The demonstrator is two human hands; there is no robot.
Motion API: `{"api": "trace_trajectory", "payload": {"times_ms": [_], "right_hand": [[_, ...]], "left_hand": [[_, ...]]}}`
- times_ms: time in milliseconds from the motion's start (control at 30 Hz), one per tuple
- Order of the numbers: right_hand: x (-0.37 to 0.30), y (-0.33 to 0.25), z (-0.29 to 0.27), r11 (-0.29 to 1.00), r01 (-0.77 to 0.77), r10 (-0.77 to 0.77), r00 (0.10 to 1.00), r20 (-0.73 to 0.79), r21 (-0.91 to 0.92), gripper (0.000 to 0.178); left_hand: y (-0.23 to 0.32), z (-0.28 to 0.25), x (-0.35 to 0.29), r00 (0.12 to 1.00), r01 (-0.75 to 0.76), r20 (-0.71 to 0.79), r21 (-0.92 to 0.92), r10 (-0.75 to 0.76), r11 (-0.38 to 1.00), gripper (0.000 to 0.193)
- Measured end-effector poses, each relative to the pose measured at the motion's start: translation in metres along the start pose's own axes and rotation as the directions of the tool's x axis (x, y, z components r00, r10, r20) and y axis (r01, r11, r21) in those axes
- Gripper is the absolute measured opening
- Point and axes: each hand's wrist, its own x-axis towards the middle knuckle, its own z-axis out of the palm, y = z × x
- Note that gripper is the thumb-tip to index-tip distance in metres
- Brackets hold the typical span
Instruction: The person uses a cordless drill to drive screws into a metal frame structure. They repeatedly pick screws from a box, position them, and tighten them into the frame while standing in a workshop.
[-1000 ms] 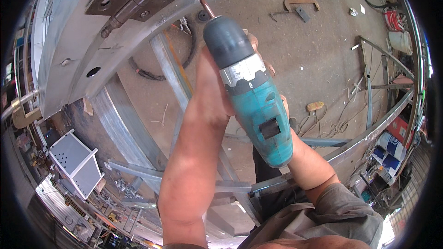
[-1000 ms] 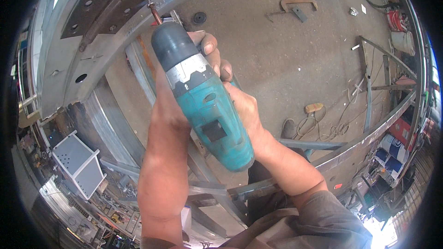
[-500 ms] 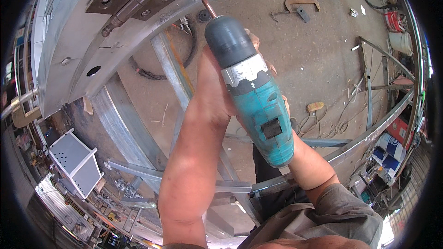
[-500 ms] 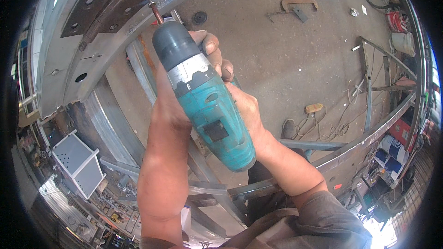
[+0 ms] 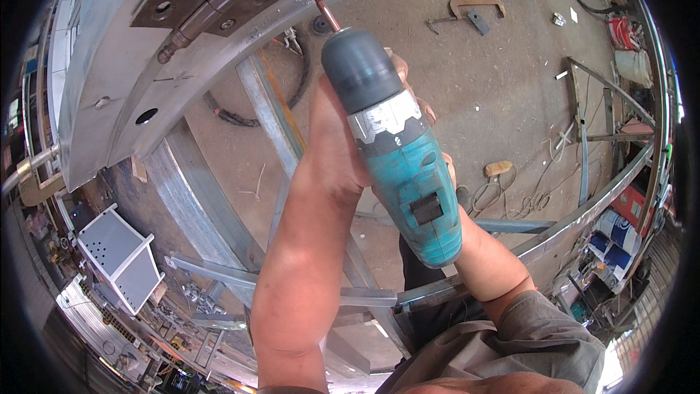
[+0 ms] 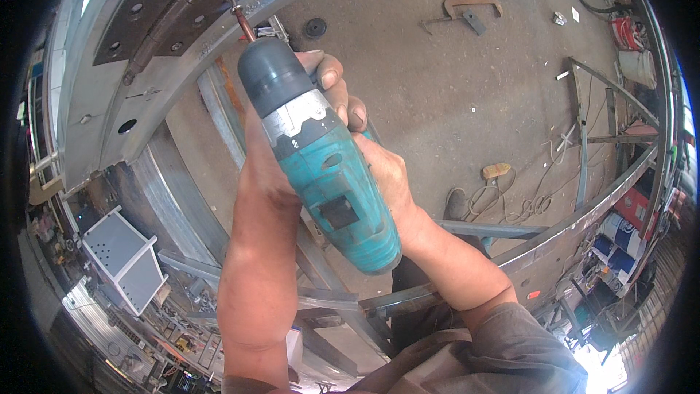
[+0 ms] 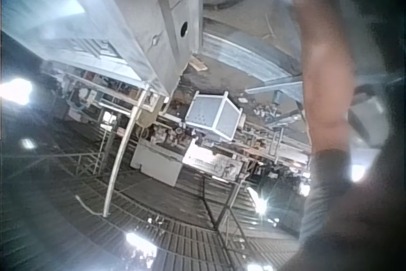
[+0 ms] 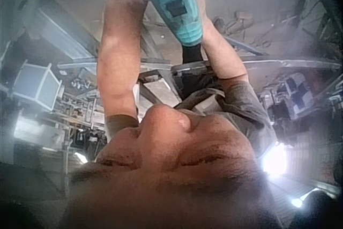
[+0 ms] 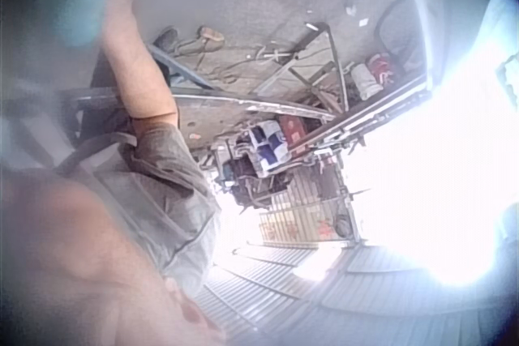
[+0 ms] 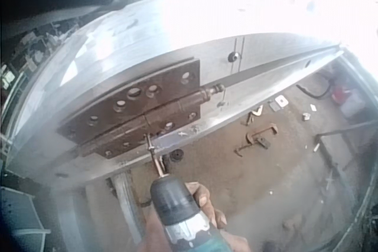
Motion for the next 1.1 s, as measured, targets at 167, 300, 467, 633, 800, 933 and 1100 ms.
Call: {"api": "trace_trajectory", "payload": {"times_ms": [167, 300, 467, 633, 800, 933, 1100], "right_hand": [[0.0012, 0.0003, 0.0013, 1.000, -0.010, 0.010, 1.000, 0.001, 0.027, 0.040], [0.0009, 0.0019, 0.0007, 0.999, 0.012, -0.012, 1.000, -0.003, 0.029, 0.040], [-0.0004, 0.0047, 0.0034, 0.997, 0.075, -0.076, 0.997, -0.033, -0.033, 0.039], [-0.0027, 0.0061, 0.0052, 0.975, -0.091, 0.087, 0.996, 0.027, 0.203, 0.039], [-0.0030, 0.0032, 0.0072, 0.884, -0.270, 0.264, 0.962, 0.069, 0.382, 0.037], [-0.0005, 0.0029, 0.0031, 0.993, -0.052, 0.051, 0.999, 0.008, 0.105, 0.037], [0.0008, 0.0025, 0.0030, 0.996, -0.019, 0.019, 1.000, 0.001, 0.083, 0.037]], "left_hand": [[-0.0029, -0.0018, 0.0008, 0.999, -0.017, -0.031, 0.006, 0.017, 1.000, 0.023], [-0.0046, -0.0015, -0.0006, 0.999, -0.042, -0.025, -0.042, 0.041, 0.998, 0.020], [-0.0052, -0.0054, -0.0017, 0.994, -0.078, 0.074, -0.030, 0.080, 0.996, 0.023], [-0.0068, -0.0064, -0.0014, 0.990, -0.130, 0.059, 0.015, 0.129, 0.991, 0.022], [-0.0029, -0.0031, 0.0003, 0.999, -0.045, 0.021, -0.006, 0.045, 0.999, 0.020], [-0.0013, -0.0003, 0.0009, 1.000, -0.013, -0.012, -0.021, 0.013, 1.000, 0.022], [-0.0022, 0.0012, -0.0002, 0.999, -0.040, -0.025, 0.031, 0.041, 0.999, 0.021]]}}
